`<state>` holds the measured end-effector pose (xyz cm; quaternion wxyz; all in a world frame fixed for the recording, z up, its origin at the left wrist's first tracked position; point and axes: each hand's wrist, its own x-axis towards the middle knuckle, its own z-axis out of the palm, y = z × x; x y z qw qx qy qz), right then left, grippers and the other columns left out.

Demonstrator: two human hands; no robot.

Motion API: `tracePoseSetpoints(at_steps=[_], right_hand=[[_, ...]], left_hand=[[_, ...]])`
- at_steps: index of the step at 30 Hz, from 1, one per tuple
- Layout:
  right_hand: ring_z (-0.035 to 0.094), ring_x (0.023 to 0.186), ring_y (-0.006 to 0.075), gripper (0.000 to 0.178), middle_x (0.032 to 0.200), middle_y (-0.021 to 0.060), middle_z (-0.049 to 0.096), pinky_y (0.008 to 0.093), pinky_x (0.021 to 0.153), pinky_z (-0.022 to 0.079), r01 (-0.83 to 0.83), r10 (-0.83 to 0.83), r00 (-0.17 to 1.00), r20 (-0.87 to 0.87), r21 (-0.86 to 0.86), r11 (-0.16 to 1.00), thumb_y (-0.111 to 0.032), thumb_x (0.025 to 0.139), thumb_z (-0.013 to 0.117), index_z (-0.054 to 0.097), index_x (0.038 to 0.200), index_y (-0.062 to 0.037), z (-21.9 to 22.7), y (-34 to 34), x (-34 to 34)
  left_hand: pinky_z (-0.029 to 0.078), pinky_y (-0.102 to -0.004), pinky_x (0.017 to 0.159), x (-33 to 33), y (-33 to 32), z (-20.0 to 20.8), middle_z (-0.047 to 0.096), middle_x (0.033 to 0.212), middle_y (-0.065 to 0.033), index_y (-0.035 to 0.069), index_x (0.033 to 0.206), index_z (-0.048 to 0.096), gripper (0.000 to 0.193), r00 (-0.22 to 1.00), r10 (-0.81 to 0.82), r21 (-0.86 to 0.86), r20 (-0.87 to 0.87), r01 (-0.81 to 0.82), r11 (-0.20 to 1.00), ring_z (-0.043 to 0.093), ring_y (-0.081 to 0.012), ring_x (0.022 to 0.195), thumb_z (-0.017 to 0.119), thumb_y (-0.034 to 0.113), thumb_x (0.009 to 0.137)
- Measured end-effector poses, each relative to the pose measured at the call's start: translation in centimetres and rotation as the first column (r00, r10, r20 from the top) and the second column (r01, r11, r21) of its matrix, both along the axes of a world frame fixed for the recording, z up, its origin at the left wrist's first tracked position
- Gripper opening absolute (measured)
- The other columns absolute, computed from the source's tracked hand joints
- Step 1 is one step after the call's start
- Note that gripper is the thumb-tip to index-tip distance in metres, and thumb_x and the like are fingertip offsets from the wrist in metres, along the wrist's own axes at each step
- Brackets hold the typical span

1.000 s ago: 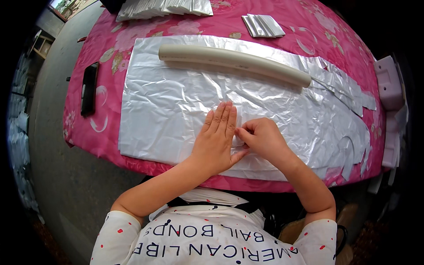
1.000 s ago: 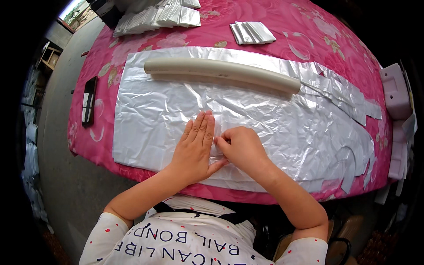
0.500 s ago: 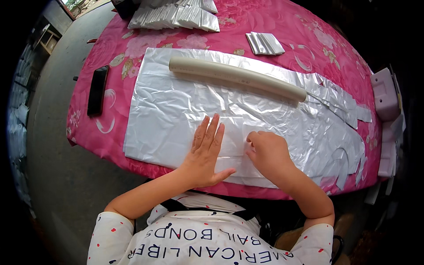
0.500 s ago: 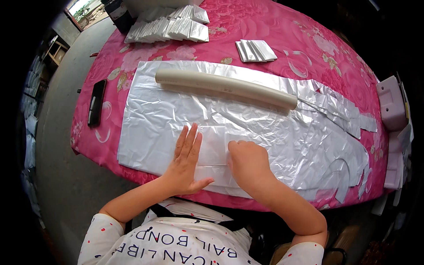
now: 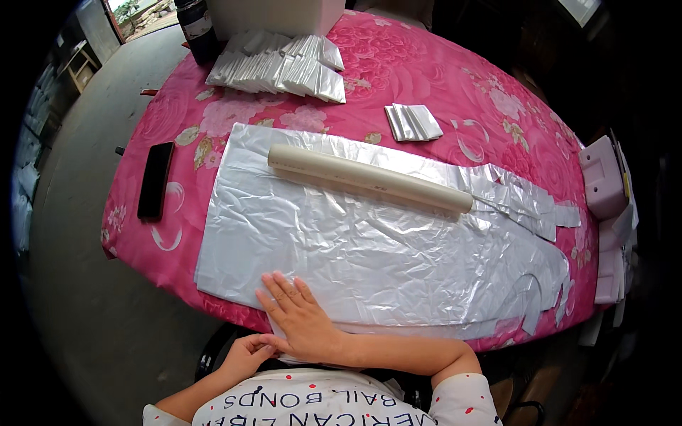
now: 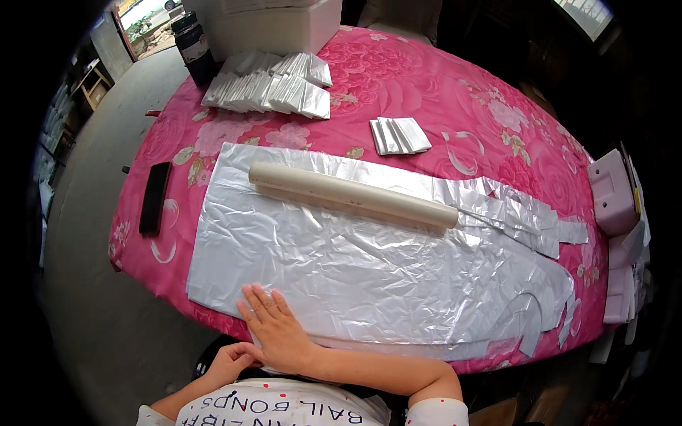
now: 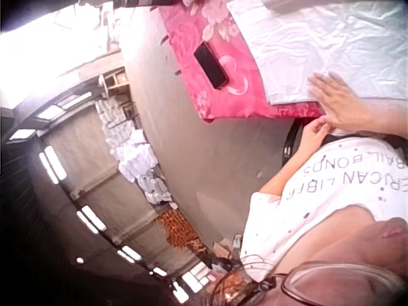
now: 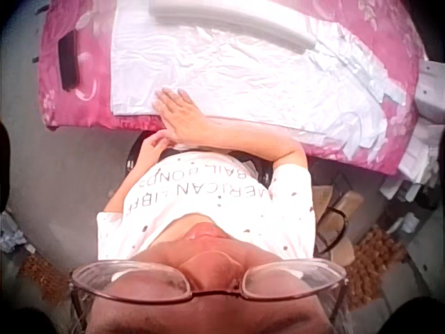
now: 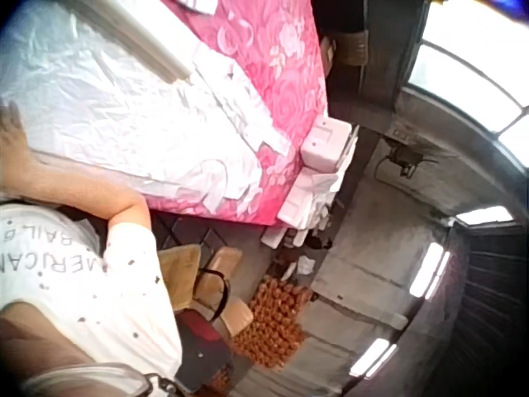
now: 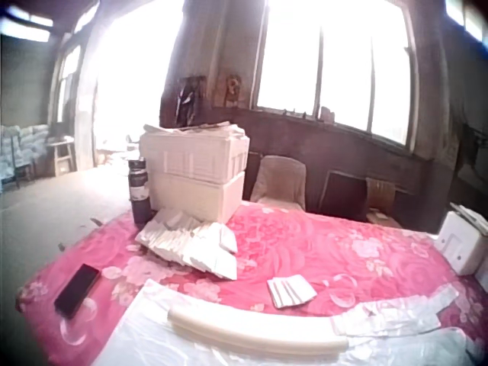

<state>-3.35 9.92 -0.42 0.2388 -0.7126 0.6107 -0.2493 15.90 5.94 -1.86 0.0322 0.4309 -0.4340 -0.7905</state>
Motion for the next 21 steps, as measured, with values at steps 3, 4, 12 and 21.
tracePoseSetpoints(at_steps=[3, 4, 12, 21], right_hand=[[0.014, 0.137, 0.0319, 0.062, 0.144, 0.0199, 0.023, 0.0463, 0.110, 0.007, -0.202, 0.202, 0.974, 0.101, -0.013, 0.979, -0.040, 0.087, 0.049, 0.036, 0.133, -0.0001, 0.1, 0.2, 2.0], [0.016, 0.137, 0.0315, 0.058, 0.142, 0.0196, 0.027, 0.0461, 0.110, 0.009, -0.261, 0.262, 0.961, 0.087, -0.026, 0.965, -0.038, 0.086, 0.050, 0.040, 0.129, 0.0000, 0.4, 0.0, 1.6], [0.055, 0.088, 0.0258, 0.009, 0.080, 0.0076, 0.059, 0.0378, 0.081, 0.042, -0.343, 0.336, 0.927, 0.164, 0.012, 0.939, -0.010, 0.076, 0.062, 0.059, 0.084, -0.0062, 3.9, -2.5, -8.6], [0.058, 0.074, 0.0110, 0.018, 0.084, 0.0038, 0.063, 0.0234, 0.069, 0.046, 0.820, -0.550, 0.452, 0.702, -0.085, 0.565, -0.007, 0.084, 0.060, 0.060, 0.100, 0.0020, 1.6, -7.1, -34.5]], left_hand=[[0.049, -0.0276, 0.070, -0.9, -0.2, 0.4, 0.066, 0.089, -0.0111, -0.002, 0.101, 0.062, 0.023, 0.983, -0.033, -0.275, 0.181, 0.083, 0.958, 0.063, -0.0156, 0.083, 0.062, 0.010, 0.081], [0.049, -0.0291, 0.068, -0.6, -0.3, -0.1, 0.067, 0.088, -0.0128, -0.001, 0.100, 0.062, 0.025, 0.986, -0.041, -0.388, 0.162, 0.102, 0.916, 0.064, -0.0158, 0.082, 0.064, 0.011, 0.078], [0.051, -0.0333, 0.059, -3.8, -3.3, 4.6, 0.065, 0.077, -0.0111, 0.005, 0.087, 0.067, 0.020, 0.915, -0.319, -0.849, 0.246, 0.362, 0.386, 0.063, -0.0265, 0.068, 0.070, 0.015, 0.071], [0.053, -0.0307, 0.064, -5.8, -3.7, 3.9, 0.066, 0.087, -0.0118, 0.004, 0.098, 0.063, 0.030, 0.928, -0.352, -0.929, 0.120, 0.230, 0.290, 0.064, -0.0248, 0.073, 0.071, 0.010, 0.070]])
